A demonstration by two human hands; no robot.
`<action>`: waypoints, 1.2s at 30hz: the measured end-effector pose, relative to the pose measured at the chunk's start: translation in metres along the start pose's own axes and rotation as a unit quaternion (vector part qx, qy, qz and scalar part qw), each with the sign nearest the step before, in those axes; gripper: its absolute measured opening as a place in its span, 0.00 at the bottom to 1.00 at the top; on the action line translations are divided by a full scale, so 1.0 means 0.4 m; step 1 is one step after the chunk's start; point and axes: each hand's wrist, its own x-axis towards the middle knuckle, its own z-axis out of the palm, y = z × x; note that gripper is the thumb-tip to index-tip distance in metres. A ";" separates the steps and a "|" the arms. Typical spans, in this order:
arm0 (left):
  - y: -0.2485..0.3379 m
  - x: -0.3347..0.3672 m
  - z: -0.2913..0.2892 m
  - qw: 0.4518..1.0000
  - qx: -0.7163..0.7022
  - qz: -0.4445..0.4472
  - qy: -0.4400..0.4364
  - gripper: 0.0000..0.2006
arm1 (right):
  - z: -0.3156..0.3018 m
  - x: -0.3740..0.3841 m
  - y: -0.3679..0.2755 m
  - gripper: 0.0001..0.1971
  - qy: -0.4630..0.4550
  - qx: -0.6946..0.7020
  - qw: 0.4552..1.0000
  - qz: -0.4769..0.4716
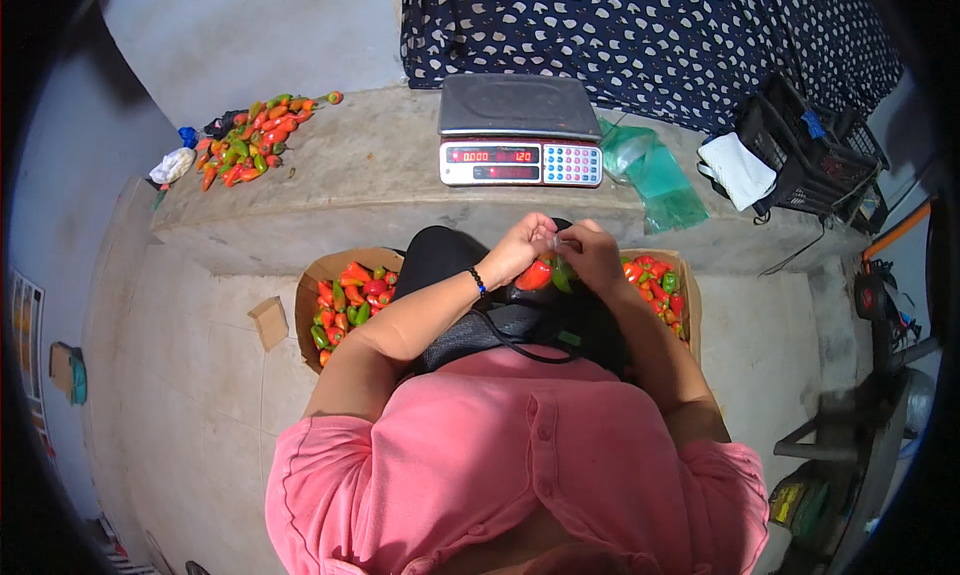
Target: The person places peppers onto a digital scale, puts them into a plastic bag, ties the bag closed, and sets it aside.
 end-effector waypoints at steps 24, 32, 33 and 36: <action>0.045 0.005 0.010 0.946 0.309 0.081 0.054 0.07 | 0.008 0.011 0.015 0.07 0.003 -0.026 0.995 0.097; 0.051 -0.083 0.032 0.961 0.276 -0.024 0.026 0.07 | 0.047 -0.032 0.029 0.06 -0.036 0.083 0.980 0.179; 0.055 -0.084 0.031 0.958 0.284 -0.028 0.012 0.06 | 0.043 -0.033 0.024 0.06 -0.034 0.086 0.980 0.178; 0.025 -0.082 0.023 0.982 0.176 -0.028 0.059 0.06 | 0.022 -0.037 0.019 0.05 -0.084 0.081 0.981 0.152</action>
